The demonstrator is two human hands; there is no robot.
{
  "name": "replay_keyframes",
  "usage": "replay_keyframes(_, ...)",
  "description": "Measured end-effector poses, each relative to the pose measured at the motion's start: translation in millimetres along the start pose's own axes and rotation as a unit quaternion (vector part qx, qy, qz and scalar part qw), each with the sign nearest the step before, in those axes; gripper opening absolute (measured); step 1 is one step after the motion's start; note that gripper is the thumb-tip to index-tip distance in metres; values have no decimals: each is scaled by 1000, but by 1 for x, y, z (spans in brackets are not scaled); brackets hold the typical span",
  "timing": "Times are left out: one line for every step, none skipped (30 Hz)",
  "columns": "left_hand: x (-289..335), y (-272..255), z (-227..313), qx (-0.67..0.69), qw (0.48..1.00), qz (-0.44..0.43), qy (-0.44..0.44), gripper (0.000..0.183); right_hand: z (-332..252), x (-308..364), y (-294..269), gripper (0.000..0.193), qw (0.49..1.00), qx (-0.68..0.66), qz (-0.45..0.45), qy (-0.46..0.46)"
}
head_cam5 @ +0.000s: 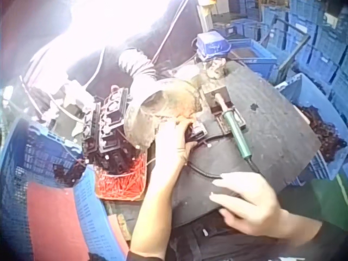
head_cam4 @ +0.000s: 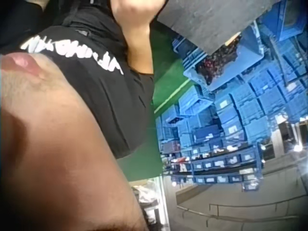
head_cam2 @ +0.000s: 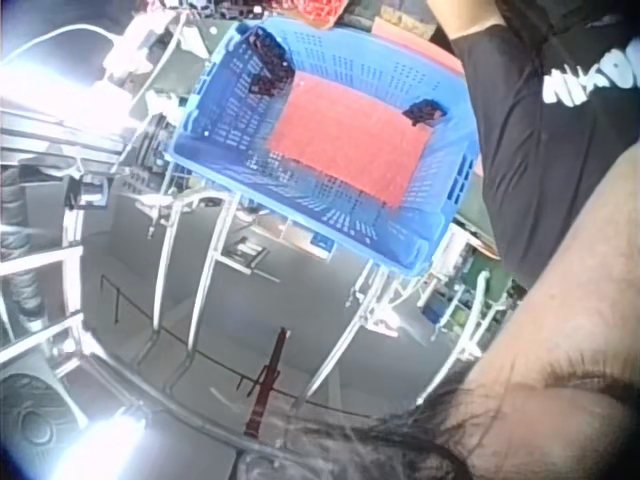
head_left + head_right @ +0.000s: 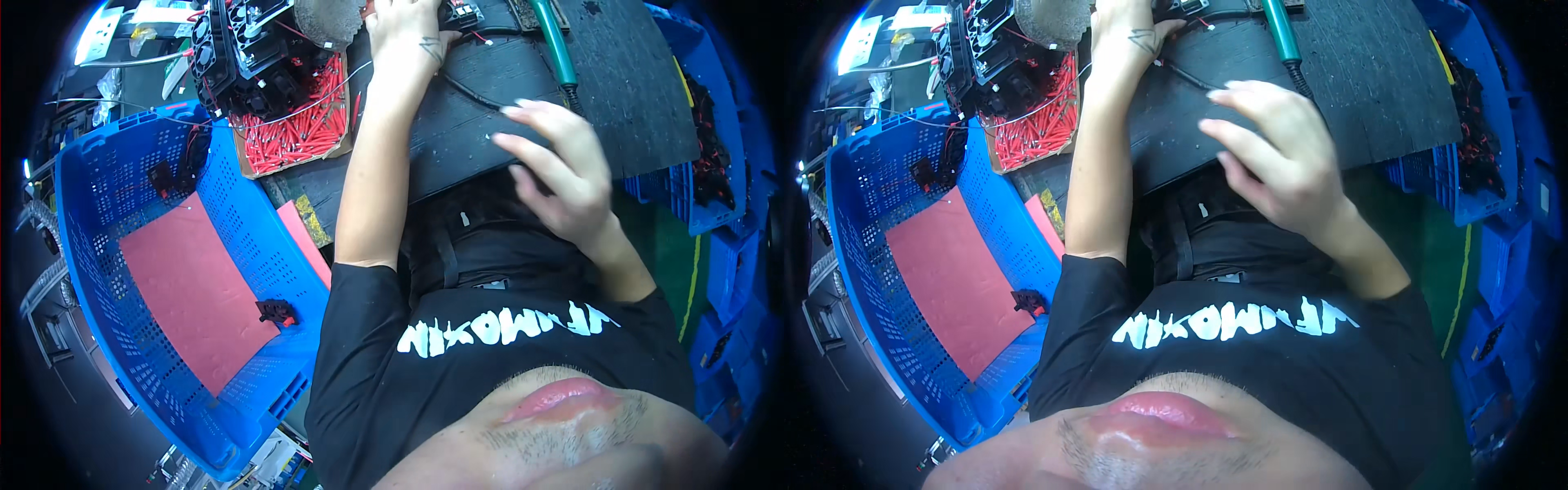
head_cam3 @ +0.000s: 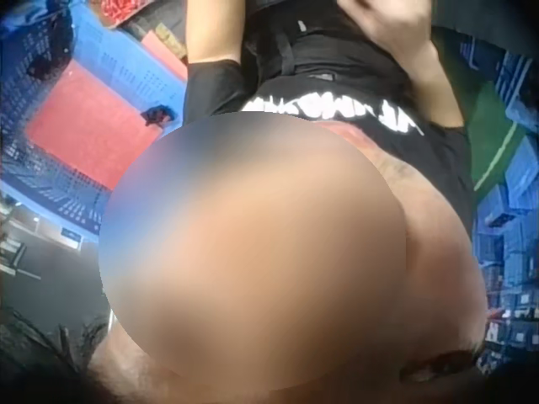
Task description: Soldering wires to small cooling fans and assembling the fan units at a workbench.
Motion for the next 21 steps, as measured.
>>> replay_keyframes(0,-1,-2,16,1000,-13,3,68,2,-5,-13,25,1000,3,24,-1)
replay_keyframes(0,-2,0,32,999,-26,5,68,9,-9,-28,24,999,35,34,-15)
replay_keyframes(-8,-4,6,51,990,-108,-71,69,18,-13,-39,25,997,44,53,-17)
replay_keyframes(-9,-5,9,53,990,-107,-75,69,33,-13,-45,28,995,46,91,-13)
replay_keyframes(-12,-8,12,38,992,-109,-57,69,48,-17,-51,30,992,89,88,-5)
replay_keyframes(-11,-11,12,20,993,-114,-40,70,63,-21,-53,32,988,128,84,3)
replay_keyframes(-11,-14,12,17,992,-114,-44,70,80,-26,-50,36,987,146,67,-8)
replay_keyframes(-13,-12,13,23,992,-116,-41,69,94,-33,-48,41,984,172,50,-20)
replay_keyframes(-14,-14,15,25,991,-122,-41,69,98,-41,-40,53,986,166,16,-24)
replay_keyframes(-13,-17,19,23,991,-124,-44,69,105,-43,-33,53,986,163,14,-23)
replay_keyframes(-17,-25,31,-15,999,-40,-16,60,114,-42,-25,55,982,185,-37,-30)
replay_keyframes(-18,-33,40,-52,998,44,13,51,122,-41,-17,58,974,205,-87,-37)
replay_keyframes(-5,-34,34,-70,997,-8,6,57,127,-38,-8,54,980,177,-82,-28)
replay_keyframes(7,-41,26,-89,994,-58,0,63,128,-39,-2,54,980,176,-83,-27)
replay_keyframes(10,-54,32,-88,995,-36,-11,57,130,-38,1,49,985,162,-46,-49)
replay_keyframes(23,-63,28,-85,996,-32,-27,51,131,-36,1,43,986,150,-10,-70)
replay_keyframes(34,-77,22,-133,990,-47,-29,44,129,-37,-1,43,987,148,-11,-68)
replay_keyframes(40,-91,24,-207,974,-76,-49,36,129,-39,-6,39,995,89,20,-49)
replay_keyframes(48,-98,20,-223,968,-92,-65,34,132,-39,-10,34,998,31,50,-29)
replay_keyframes(57,-107,14,-249,959,-106,-83,33,139,-38,-11,32,996,-36,72,-28)
replay_keyframes(62,-106,9,-246,960,-102,-88,33,146,-29,-23,37,993,-67,97,11)
Point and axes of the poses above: each hand's wrist, its own x-axis away from the middle knuckle, its own y-axis out of the palm, z = x × y, the point moved 3 cm from there along -x, towards the middle knuckle, and after that the axes turned 9 degrees about z, right-handed, at the moved point
